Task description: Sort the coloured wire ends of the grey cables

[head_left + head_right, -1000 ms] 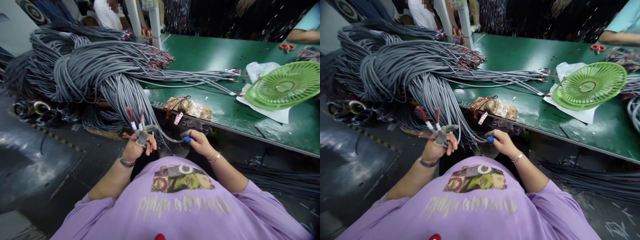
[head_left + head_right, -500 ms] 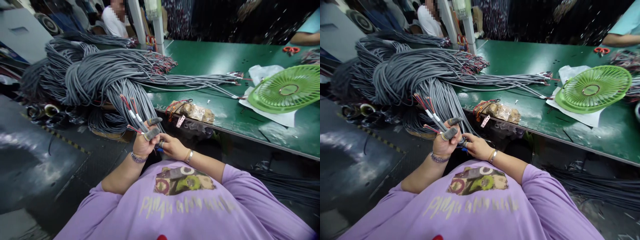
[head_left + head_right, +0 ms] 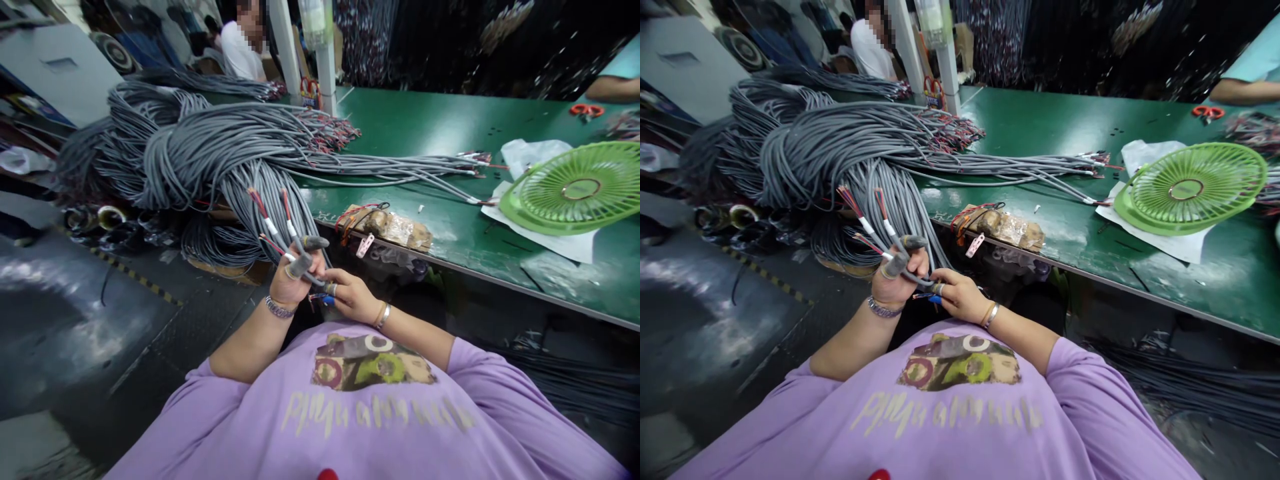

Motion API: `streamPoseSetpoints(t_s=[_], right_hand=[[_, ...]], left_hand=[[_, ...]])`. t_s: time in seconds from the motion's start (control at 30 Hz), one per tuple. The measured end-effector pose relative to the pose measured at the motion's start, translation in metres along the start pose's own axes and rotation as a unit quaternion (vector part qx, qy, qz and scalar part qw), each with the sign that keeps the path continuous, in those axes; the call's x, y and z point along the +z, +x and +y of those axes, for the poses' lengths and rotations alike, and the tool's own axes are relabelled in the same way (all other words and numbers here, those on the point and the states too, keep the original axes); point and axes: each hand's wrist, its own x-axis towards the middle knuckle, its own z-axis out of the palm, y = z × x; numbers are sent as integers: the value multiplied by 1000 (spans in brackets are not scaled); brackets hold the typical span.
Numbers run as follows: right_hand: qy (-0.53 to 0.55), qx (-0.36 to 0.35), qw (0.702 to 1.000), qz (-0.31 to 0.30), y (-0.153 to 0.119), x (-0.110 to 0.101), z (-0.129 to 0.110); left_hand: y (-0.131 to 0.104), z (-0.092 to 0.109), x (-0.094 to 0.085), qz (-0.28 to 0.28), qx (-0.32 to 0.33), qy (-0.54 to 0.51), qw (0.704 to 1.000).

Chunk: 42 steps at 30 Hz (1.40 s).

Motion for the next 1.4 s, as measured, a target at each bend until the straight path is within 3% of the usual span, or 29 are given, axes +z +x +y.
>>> streamPoseSetpoints(t_s=[0.13, 0.2, 0.33, 0.47, 0.6, 0.73, 0.8, 0.97, 1.1, 1.23, 1.4], right_hand=[[6, 17, 1000, -5, 5, 0, -3], [6, 19, 1000, -5, 7, -2, -4], [11, 15, 1000, -11, 7, -10, -9], [-8, 58, 998, -12, -4, -27, -17], [19, 98, 995, -7, -17, -45, -29], [73, 162, 983, 51, -17, -49, -38], [156, 233, 956, 87, -13, -46, -39], [379, 378, 830, 158, -10, -37, -33], [415, 411, 779, 226, -15, -41, -30], [425, 412, 786, 177, -13, -45, -32], [390, 389, 824, 133, -1, -38, -30]], left_hand=[[-6, -13, -3, -35, -31, 78, 996], [-6, -17, -4, -22, -44, 95, 994], [-2, -15, -8, 38, -46, 37, 998], [-14, -12, -23, 21, -42, 9, 999], [-36, -19, -27, 21, -69, 149, 986], [-42, -27, -6, -19, -59, 271, 961], [-38, -29, 2, -58, -55, 301, 950], [-32, -28, 0, -122, -69, 340, 930], [-34, -29, -6, -99, -78, 359, 925], [-35, -31, -6, -64, -111, 355, 926], [-31, -33, -4, -53, -175, 305, 935]])
